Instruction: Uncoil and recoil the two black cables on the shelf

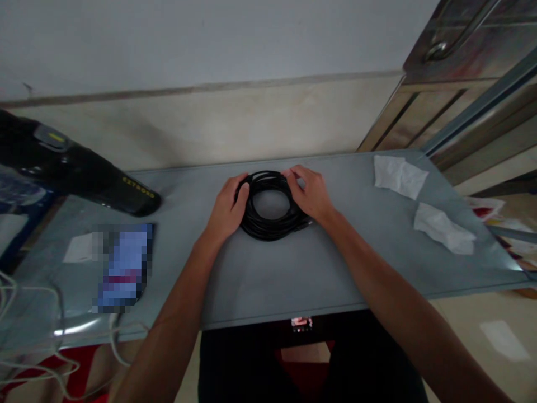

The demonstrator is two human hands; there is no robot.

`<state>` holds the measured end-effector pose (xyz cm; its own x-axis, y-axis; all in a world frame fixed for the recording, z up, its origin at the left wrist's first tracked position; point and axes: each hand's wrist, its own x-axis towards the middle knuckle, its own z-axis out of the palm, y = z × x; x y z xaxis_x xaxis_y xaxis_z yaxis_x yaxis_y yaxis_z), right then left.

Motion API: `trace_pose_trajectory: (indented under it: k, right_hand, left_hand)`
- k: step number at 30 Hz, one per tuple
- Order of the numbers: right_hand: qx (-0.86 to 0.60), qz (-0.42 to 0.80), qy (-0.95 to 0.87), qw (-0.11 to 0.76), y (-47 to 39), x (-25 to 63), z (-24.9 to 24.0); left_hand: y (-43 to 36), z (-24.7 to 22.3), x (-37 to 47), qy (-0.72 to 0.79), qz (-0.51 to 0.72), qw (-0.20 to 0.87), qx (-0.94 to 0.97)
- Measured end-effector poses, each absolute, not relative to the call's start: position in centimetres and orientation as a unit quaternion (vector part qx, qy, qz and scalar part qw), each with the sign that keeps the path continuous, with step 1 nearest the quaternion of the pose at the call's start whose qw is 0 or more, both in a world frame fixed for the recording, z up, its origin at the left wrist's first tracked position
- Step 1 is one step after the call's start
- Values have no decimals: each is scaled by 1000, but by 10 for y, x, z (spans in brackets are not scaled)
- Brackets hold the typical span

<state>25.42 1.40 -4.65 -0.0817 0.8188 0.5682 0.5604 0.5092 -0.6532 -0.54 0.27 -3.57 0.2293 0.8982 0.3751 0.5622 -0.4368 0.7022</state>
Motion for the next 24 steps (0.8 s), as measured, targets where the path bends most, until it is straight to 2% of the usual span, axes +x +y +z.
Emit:
trace_pose_trajectory:
  k: [7, 13, 15, 19, 24]
  right_hand:
    - [-468, 118, -719, 500, 14, 253, -50]
    - [-421, 88, -751, 501, 4, 244, -34]
    - [-384, 92, -790, 469, -7, 237, -26]
    - [-334, 108, -873, 339, -33, 219, -16]
    - [-392, 86, -897, 187, -47, 207, -12]
  left_hand:
    - [1, -36, -5, 487, 391, 205, 754]
    - [-1, -35, -6, 500, 404, 197, 741]
    - [0, -36, -6, 498, 403, 203, 740]
    - [3, -37, -8, 494, 398, 206, 745]
    - [3, -39, -9, 493, 401, 183, 750]
